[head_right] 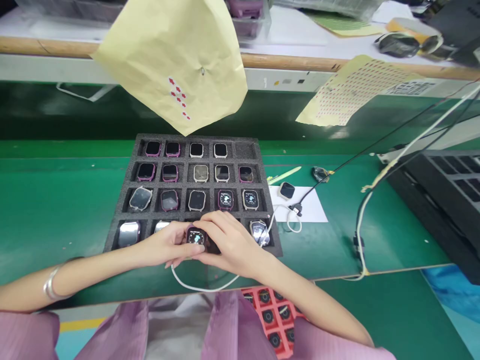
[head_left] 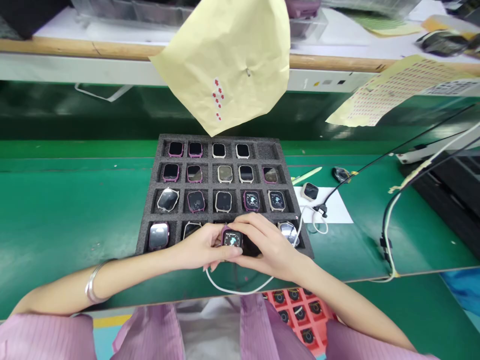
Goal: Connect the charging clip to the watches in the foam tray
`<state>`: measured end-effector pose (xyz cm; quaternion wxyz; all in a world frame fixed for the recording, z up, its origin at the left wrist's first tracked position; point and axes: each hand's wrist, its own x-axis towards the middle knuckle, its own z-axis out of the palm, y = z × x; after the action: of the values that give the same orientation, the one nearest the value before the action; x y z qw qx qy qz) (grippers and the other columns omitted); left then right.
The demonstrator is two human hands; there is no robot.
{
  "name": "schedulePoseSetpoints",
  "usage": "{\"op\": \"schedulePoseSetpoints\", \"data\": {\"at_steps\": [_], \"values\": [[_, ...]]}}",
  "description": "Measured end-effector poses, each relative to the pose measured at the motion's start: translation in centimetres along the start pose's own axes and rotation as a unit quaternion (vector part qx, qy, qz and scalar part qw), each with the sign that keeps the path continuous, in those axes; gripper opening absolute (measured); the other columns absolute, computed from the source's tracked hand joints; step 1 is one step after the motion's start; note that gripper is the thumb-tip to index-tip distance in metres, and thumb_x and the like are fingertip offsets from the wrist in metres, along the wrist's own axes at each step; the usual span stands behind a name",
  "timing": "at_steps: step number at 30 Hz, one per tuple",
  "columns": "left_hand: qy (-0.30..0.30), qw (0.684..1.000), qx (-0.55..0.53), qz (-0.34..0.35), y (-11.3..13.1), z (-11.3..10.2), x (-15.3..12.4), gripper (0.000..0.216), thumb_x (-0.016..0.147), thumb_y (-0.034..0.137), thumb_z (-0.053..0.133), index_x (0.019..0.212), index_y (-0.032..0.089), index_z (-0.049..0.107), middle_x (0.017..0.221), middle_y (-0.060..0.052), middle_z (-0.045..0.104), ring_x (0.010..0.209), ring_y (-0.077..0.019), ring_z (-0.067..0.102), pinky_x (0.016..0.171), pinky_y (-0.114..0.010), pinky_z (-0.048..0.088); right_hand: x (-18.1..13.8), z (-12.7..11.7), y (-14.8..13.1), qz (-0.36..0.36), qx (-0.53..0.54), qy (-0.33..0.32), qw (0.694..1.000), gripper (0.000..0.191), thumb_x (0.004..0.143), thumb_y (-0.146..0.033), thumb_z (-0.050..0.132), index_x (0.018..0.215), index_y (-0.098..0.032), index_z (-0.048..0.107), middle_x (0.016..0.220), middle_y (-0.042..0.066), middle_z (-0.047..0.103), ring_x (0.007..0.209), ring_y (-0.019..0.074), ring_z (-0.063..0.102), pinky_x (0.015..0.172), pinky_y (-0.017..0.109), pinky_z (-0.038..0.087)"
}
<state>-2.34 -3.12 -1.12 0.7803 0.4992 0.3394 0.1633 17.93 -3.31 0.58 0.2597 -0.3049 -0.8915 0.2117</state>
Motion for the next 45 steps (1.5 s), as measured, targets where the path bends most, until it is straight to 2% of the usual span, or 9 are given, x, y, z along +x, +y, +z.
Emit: {"op": "schedulePoseSetpoints", "data": {"at_steps": [6,11,13,20,25,30,33,39,45], "values": [[0.001,1.0,0.006,0.001,-0.3,0.3,0.0,0.03,0.083,0.041,0.066,0.091,0.014,0.056,0.052,0.008,0.048,0.037,-0.0068,0.043,0.035,-0.018,0.034,-0.1,0.1,-0.1,0.002,-0.014,-0.001,1.0,0.038,0.09,-0.037,0.063,0.119,-0.013,0.056,0.105,0.014,0.062,0.095,0.0258,0.06,0.08,0.042,0.055],[0.034,0.997,-0.019,0.064,0.1,0.3,-0.1,0.05,0.066,0.031,0.083,0.105,0.016,0.057,0.089,-0.001,0.061,0.073,-0.0118,0.055,0.059,-0.021,0.043,-0.7,-0.8,0.4,0.03,0.045,0.056,0.997,0.042,0.085,-0.034,0.069,0.12,-0.017,0.054,0.109,0.013,0.059,0.1,0.0263,0.059,0.084,0.042,0.053],[0.023,0.998,-0.032,0.056,0.6,-0.4,-0.6,0.049,0.065,0.029,0.084,0.104,0.016,0.056,0.093,-0.003,0.061,0.072,-0.0117,0.055,0.058,-0.021,0.043,-1.6,-1.7,0.9,0.067,0.03,0.075,0.994,0.043,0.081,-0.031,0.072,0.118,-0.017,0.055,0.109,0.012,0.059,0.101,0.0272,0.059,0.084,0.043,0.052],[0.027,0.999,-0.02,-0.015,1.0,-3.5,-3.1,0.031,0.076,0.024,0.074,0.097,0.016,0.053,0.095,-0.003,0.063,0.052,-0.0052,0.049,0.04,-0.017,0.037,-3.3,-3.3,1.1,0.099,-0.102,-0.014,0.99,0.031,0.088,-0.027,0.064,0.117,-0.017,0.06,0.115,0.015,0.058,0.101,0.0293,0.056,0.084,0.048,0.046],[0.031,0.997,-0.058,0.035,0.6,-3.4,-3.1,0.03,0.071,0.014,0.075,0.091,0.015,0.054,0.086,-0.002,0.064,0.072,-0.0104,0.058,0.056,-0.018,0.047,1.6,-1.1,-0.8,0.045,-0.136,-0.124,0.982,0.021,0.086,-0.027,0.065,0.101,-0.012,0.067,0.108,0.015,0.06,0.097,0.03,0.056,0.079,0.045,0.046],[0.107,0.981,-0.139,0.085,0.0,-3.4,-3.5,0.033,0.076,0.024,0.075,0.099,0.014,0.053,0.084,-0.004,0.066,0.049,-0.0048,0.049,0.043,-0.017,0.04,5.0,0.6,-2.2,0.034,-0.261,-0.213,0.941,0.029,0.074,-0.031,0.079,0.086,-0.007,0.069,0.102,0.018,0.061,0.092,0.0332,0.058,0.074,0.046,0.048],[0.093,0.977,-0.162,0.103,-0.3,-3.1,-3.5,0.041,0.07,0.022,0.081,0.101,0.014,0.054,0.087,-0.005,0.067,0.052,-0.006,0.053,0.046,-0.018,0.043,4.8,0.1,-1.7,0.034,-0.239,-0.197,0.95,0.026,0.073,-0.027,0.08,0.084,-0.008,0.069,0.102,0.017,0.061,0.091,0.0324,0.061,0.075,0.045,0.05],[0.047,0.972,-0.215,0.087,-0.6,-2.3,-2.5,0.046,0.063,0.014,0.085,0.099,0.014,0.056,0.095,-0.008,0.068,0.071,-0.0131,0.064,0.062,-0.024,0.051,3.4,-3.4,-0.3,0.133,0.011,-0.103,0.986,0.019,0.076,-0.023,0.075,0.092,-0.018,0.067,0.105,0.008,0.062,0.093,0.0235,0.065,0.081,0.037,0.054],[0.03,0.97,-0.223,0.097,-1.0,-1.8,-2.0,0.052,0.057,0.013,0.088,0.101,0.017,0.06,0.095,-0.003,0.066,0.094,-0.0195,0.064,0.088,-0.035,0.049,4.9,-1.9,-1.9,0.013,-0.03,-0.058,0.998,0.025,0.085,-0.026,0.068,0.106,-0.014,0.063,0.113,0.014,0.066,0.102,0.0281,0.063,0.088,0.044,0.052]]}}
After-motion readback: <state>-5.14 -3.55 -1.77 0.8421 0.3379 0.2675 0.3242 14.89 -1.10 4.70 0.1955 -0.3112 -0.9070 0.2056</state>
